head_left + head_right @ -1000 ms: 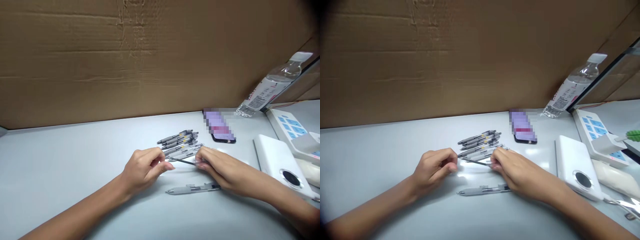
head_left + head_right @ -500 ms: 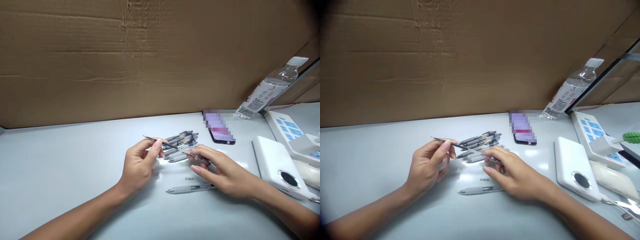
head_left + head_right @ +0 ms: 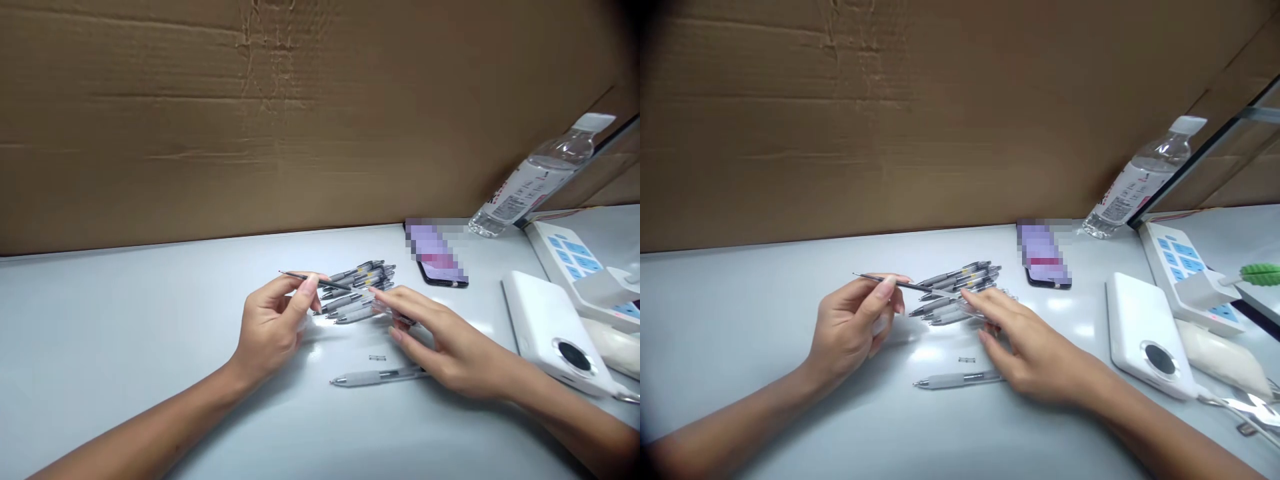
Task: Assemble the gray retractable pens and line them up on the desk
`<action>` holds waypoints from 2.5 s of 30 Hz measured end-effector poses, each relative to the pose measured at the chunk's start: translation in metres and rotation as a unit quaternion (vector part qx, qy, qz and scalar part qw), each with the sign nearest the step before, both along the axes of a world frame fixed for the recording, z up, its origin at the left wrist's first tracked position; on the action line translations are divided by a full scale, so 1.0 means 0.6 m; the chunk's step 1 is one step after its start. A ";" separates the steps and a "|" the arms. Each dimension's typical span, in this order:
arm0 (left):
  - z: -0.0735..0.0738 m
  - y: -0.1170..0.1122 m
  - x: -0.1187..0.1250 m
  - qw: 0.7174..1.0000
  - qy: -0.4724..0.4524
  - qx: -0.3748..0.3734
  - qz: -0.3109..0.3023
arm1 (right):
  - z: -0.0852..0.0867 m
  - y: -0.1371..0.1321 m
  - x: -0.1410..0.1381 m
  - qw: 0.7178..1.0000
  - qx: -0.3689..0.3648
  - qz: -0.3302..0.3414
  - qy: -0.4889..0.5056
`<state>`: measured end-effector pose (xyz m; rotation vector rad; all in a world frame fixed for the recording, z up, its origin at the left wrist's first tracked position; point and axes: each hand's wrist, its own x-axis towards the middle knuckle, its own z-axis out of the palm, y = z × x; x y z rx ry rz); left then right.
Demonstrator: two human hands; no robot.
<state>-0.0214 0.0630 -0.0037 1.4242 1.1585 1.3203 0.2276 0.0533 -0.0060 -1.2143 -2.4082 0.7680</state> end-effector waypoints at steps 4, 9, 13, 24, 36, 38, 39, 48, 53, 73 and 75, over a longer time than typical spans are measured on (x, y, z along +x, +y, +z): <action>-0.002 0.000 -0.002 1.000 0.018 0.004 -0.010 | -0.004 0.005 0.001 1.000 0.024 0.007 0.006; -0.003 0.003 -0.003 0.999 0.028 0.020 -0.006 | 0.002 0.007 -0.002 0.999 0.018 0.014 0.042; -0.007 0.004 -0.004 0.999 0.028 0.022 -0.013 | 0.008 0.008 -0.003 0.998 0.022 0.009 0.056; -0.009 -0.001 0.007 0.982 0.145 0.063 -0.106 | 0.007 0.004 -0.006 0.992 0.069 0.022 0.107; -0.006 0.001 -0.006 0.955 0.238 -0.001 -0.178 | 0.009 0.012 -0.002 0.993 0.049 -0.037 0.099; -0.008 0.000 -0.004 0.926 0.313 0.048 -0.207 | 0.010 0.013 -0.001 0.993 0.034 -0.060 0.097; -0.010 -0.001 -0.003 0.911 0.337 0.080 -0.224 | 0.012 0.014 -0.001 0.993 0.028 -0.067 0.095; -0.024 -0.009 0.022 0.828 0.436 0.215 -0.278 | 0.027 0.016 -0.012 0.991 0.026 -0.077 0.102; -0.031 -0.015 0.024 0.786 0.484 0.310 -0.227 | 0.031 0.018 -0.003 0.993 0.027 -0.060 0.097; -0.025 0.011 -0.013 0.914 0.319 0.207 -0.144 | 0.034 0.037 0.041 0.997 0.020 0.052 -0.050; -0.025 0.011 -0.013 0.914 0.311 0.214 -0.149 | 0.033 0.037 0.041 0.997 0.020 0.051 -0.053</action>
